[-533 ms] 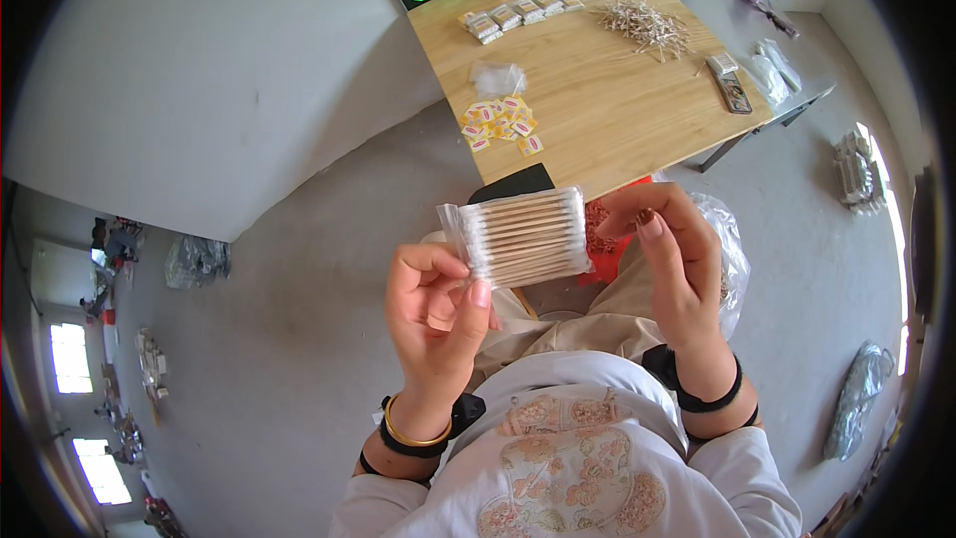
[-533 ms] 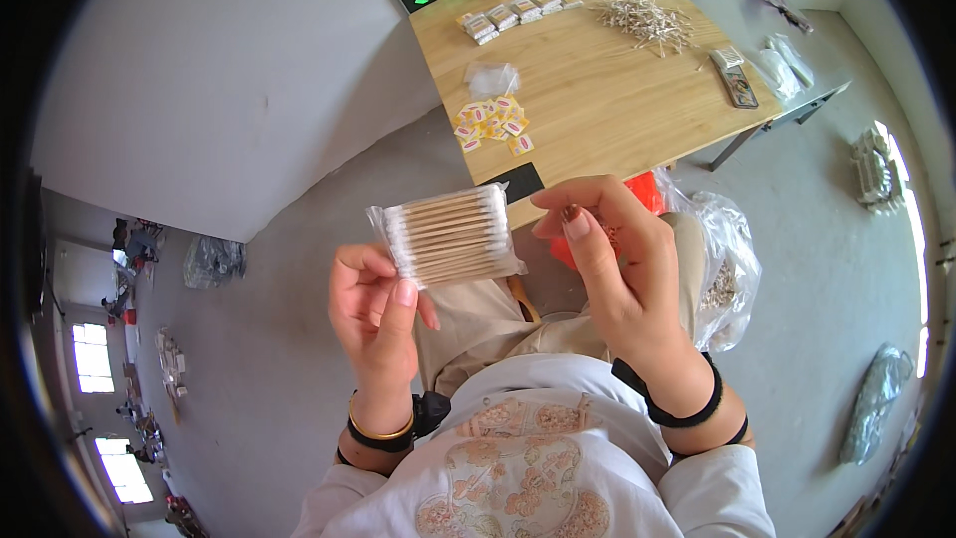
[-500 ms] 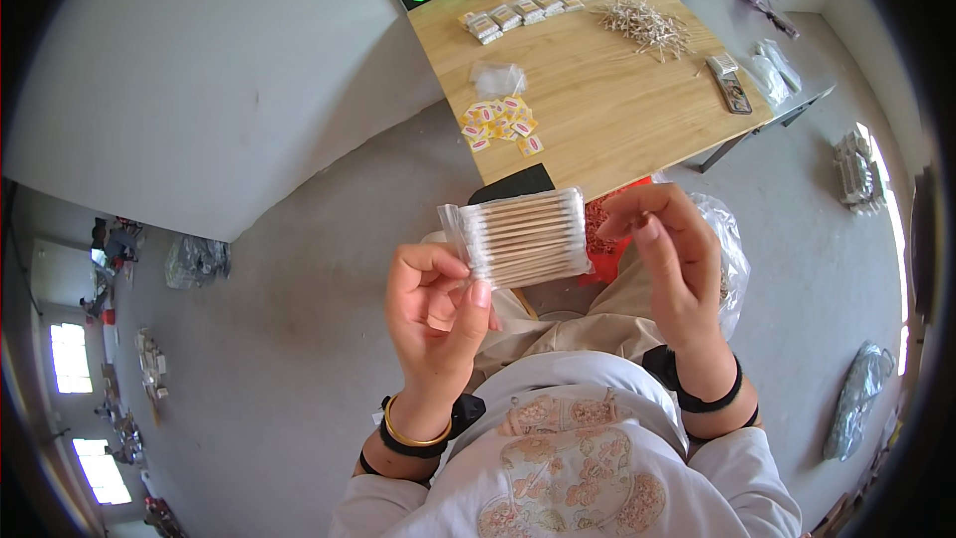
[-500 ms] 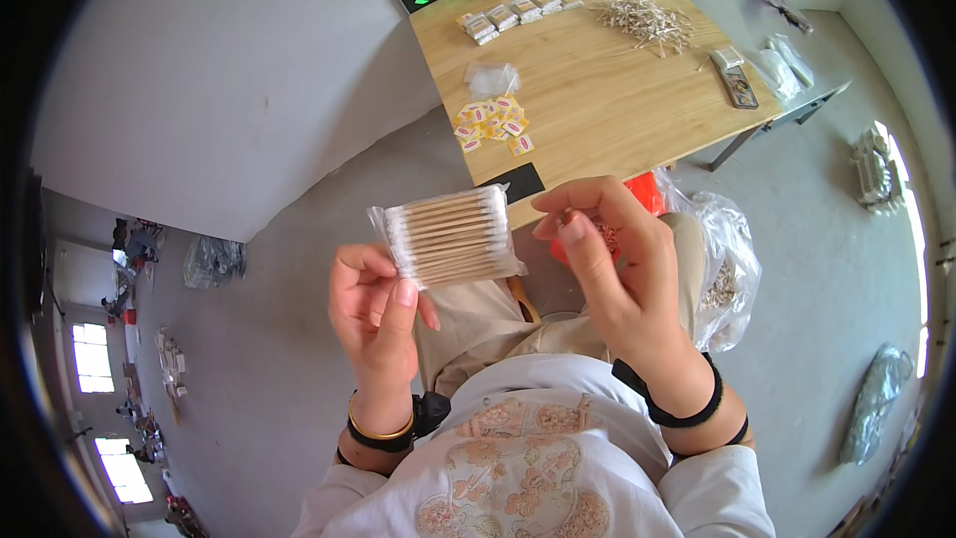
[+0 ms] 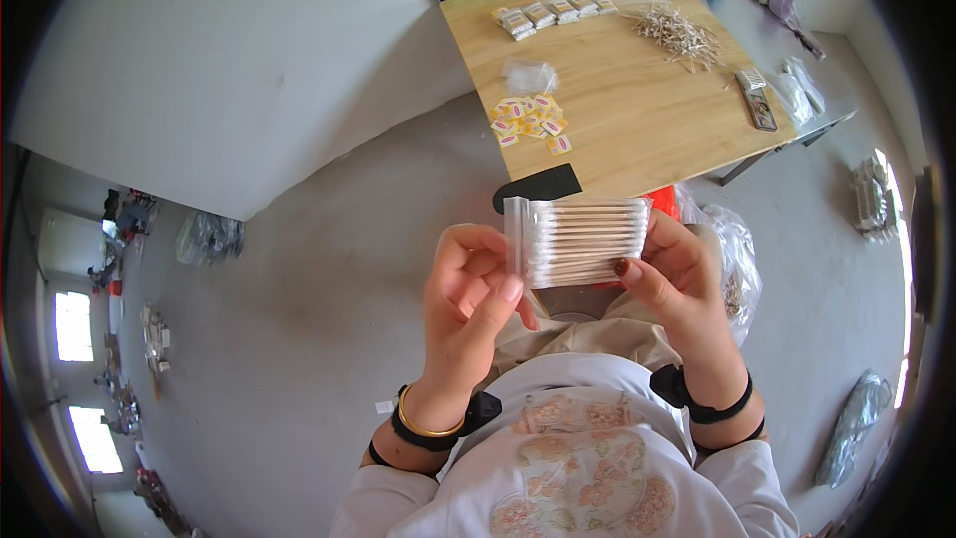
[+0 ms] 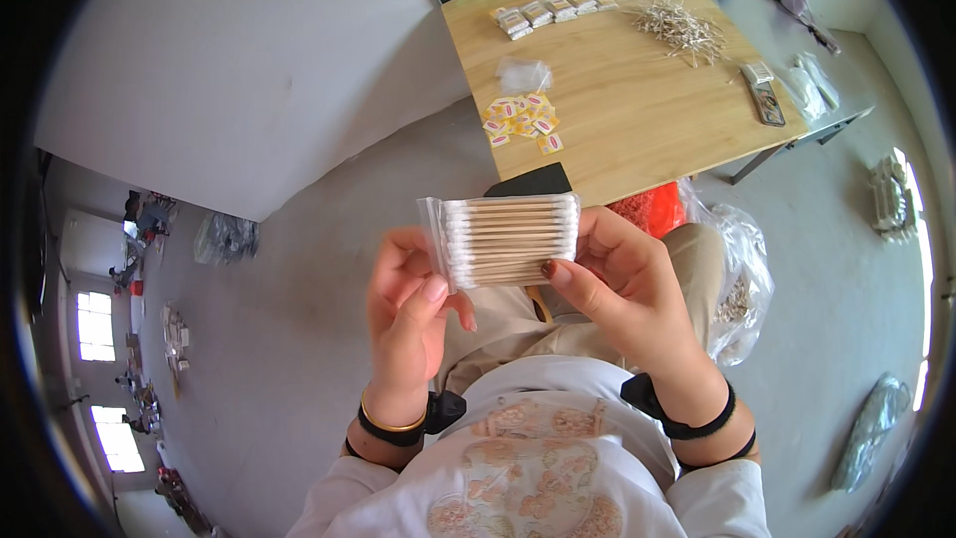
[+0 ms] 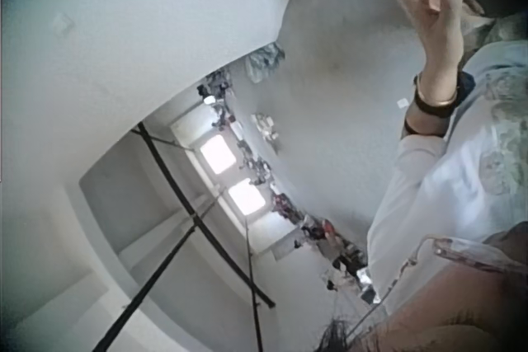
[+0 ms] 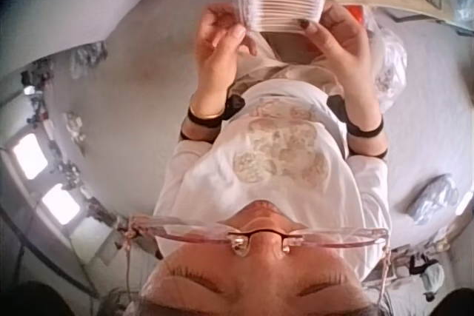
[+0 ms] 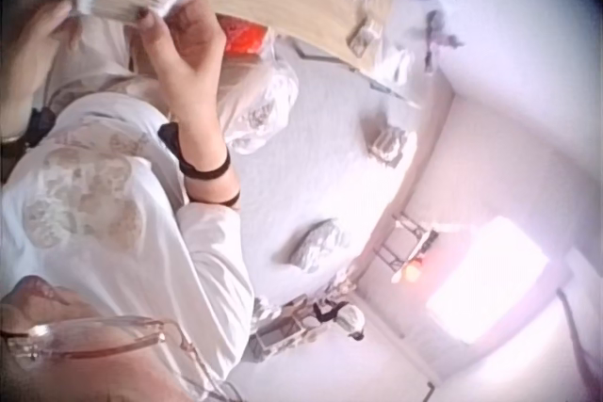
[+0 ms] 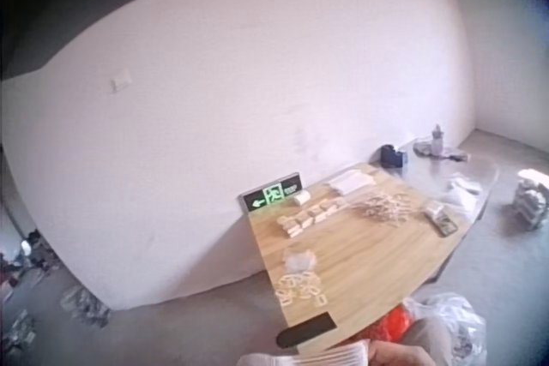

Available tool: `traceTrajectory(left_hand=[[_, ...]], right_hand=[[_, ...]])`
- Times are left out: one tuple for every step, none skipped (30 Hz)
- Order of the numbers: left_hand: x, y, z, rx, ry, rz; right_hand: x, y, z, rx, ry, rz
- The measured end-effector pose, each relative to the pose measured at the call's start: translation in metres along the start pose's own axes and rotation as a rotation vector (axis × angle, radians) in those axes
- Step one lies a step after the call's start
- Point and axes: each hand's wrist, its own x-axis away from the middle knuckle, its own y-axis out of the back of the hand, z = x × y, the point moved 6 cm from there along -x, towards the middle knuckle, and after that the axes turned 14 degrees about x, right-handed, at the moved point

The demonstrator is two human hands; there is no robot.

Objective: Manually packaging cotton swabs into individual plastic bags and applying labels.

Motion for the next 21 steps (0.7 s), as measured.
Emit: traceTrajectory(left_hand=[[0.000,0.003,0.000,-0.001,-0.003,-0.004],[-0.001,0.003,0.003,0.029,0.034,0.030],[-0.001,0.003,0.004,0.059,0.070,0.065],[-0.002,0.003,0.004,0.059,0.070,0.063],[-0.002,0.003,0.004,0.060,0.077,0.074],[-0.002,0.003,0.004,0.061,0.086,0.086],[-0.003,0.003,0.004,0.062,0.086,0.086],[-0.004,0.003,0.004,0.063,0.097,0.106],[-0.004,0.002,0.005,0.065,0.108,0.127],[-0.004,0.002,0.006,0.065,0.110,0.125],[-0.004,0.000,0.005,0.057,0.104,0.124],[-0.004,0.000,0.005,0.049,0.099,0.122],[-0.004,-0.001,0.005,0.051,0.102,0.124],[-0.004,-0.003,0.005,0.079,0.109,0.159],[-0.004,-0.006,0.004,0.107,0.116,0.194],[-0.004,-0.005,0.004,0.107,0.118,0.193],[-0.004,-0.005,0.005,0.086,0.124,0.194],[-0.004,-0.005,0.006,0.064,0.131,0.196],[-0.004,-0.005,0.006,0.066,0.134,0.196],[-0.003,-0.004,0.006,0.048,0.127,0.191],[-0.003,-0.004,0.006,0.031,0.120,0.187]], right_hand=[[0.000,0.000,0.000,-0.032,-0.005,0.008],[0.000,0.000,0.001,-0.033,-0.006,0.013],[0.000,0.001,0.000,-0.052,-0.039,0.019],[0.001,0.001,-0.002,-0.071,-0.072,0.023],[0.000,0.000,-0.002,-0.071,-0.073,0.024],[0.000,0.000,-0.002,-0.082,-0.077,0.021],[-0.001,0.000,-0.002,-0.092,-0.081,0.016],[-0.001,-0.001,-0.001,-0.091,-0.082,0.015],[-0.002,-0.003,0.002,-0.070,-0.059,0.017],[-0.003,-0.005,0.003,-0.049,-0.038,0.021],[-0.003,-0.007,0.002,-0.049,-0.040,0.021],[-0.003,-0.008,0.000,-0.026,-0.064,0.020],[-0.003,-0.009,0.000,-0.002,-0.087,0.015],[-0.003,-0.009,0.000,-0.001,-0.088,0.011],[-0.003,-0.010,-0.002,-0.003,-0.112,0.010],[-0.003,-0.011,-0.005,-0.008,-0.137,0.010],[-0.004,-0.014,-0.004,-0.009,-0.138,0.009],[-0.006,-0.018,-0.002,-0.035,-0.136,0.004],[-0.006,-0.019,-0.002,-0.061,-0.135,-0.002],[-0.006,-0.018,-0.006,-0.070,-0.147,-0.008],[-0.006,-0.018,-0.006,-0.070,-0.150,-0.010]])
